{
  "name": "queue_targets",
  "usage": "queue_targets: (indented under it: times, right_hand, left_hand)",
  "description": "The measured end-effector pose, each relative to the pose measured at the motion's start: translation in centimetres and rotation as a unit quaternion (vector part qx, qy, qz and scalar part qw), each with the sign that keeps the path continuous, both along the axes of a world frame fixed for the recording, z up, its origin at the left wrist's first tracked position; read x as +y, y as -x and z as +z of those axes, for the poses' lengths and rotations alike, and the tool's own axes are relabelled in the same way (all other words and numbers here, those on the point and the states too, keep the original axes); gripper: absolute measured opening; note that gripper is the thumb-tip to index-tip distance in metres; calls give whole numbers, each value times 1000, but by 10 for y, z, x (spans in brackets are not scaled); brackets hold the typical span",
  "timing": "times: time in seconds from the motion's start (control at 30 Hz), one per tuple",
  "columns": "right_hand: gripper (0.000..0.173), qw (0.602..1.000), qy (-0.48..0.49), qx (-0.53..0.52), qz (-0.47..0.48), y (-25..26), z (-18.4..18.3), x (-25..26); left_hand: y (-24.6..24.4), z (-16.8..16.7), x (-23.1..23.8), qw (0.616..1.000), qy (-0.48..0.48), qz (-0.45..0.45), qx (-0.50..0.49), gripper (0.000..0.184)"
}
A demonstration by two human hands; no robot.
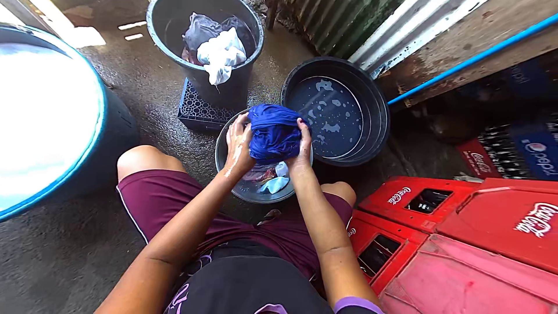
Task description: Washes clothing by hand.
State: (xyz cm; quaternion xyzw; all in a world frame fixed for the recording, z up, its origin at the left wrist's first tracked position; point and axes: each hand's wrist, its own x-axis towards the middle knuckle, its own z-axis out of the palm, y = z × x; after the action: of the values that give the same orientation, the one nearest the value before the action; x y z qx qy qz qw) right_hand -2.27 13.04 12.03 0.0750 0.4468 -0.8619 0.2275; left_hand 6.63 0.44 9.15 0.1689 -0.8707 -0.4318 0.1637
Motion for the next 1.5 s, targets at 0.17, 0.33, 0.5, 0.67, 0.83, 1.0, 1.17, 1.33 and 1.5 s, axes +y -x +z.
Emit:
queue_targets:
  times: [0.17,0.33,0.5,0.67,0.83,1.0,1.17,1.33,1.5]
  right_hand:
    - [45,894,-221,390,-13,12,2,8]
    - [43,759,-165,620,110,-17,14,6]
    - [38,967,-65,246,16,-32,-2,6]
    - [25,999,-43,27,-8,-6,-10,-11]
    - [36,981,90,-2,173,7,-18,-5]
    - [36,919,68,8,389,27,9,-4]
    - [20,758,-236,98,600,36,44,-29]
    - [23,662,-398,223,594,37,28,-45]
    - [80,911,-58,23,409,49,24,-42]
  left_hand:
    - [-39,-4,-10,841,-517,-84,-137,79]
    - [-8,18,8,571,-815,-84,49,76]
    - [16,5,11,614,-773,6,159,33]
    - [23,20,12,785,-604,34,135,41]
    - [22,43,12,942,-240,-83,220,19]
    - [10,78,32,949,144,-183,214,10]
    - [-3,63,40,888,276,-306,202,10]
    - [4,42,19,899,217,-346,160,4]
    - [61,111,-88,976,-29,-31,212,25]
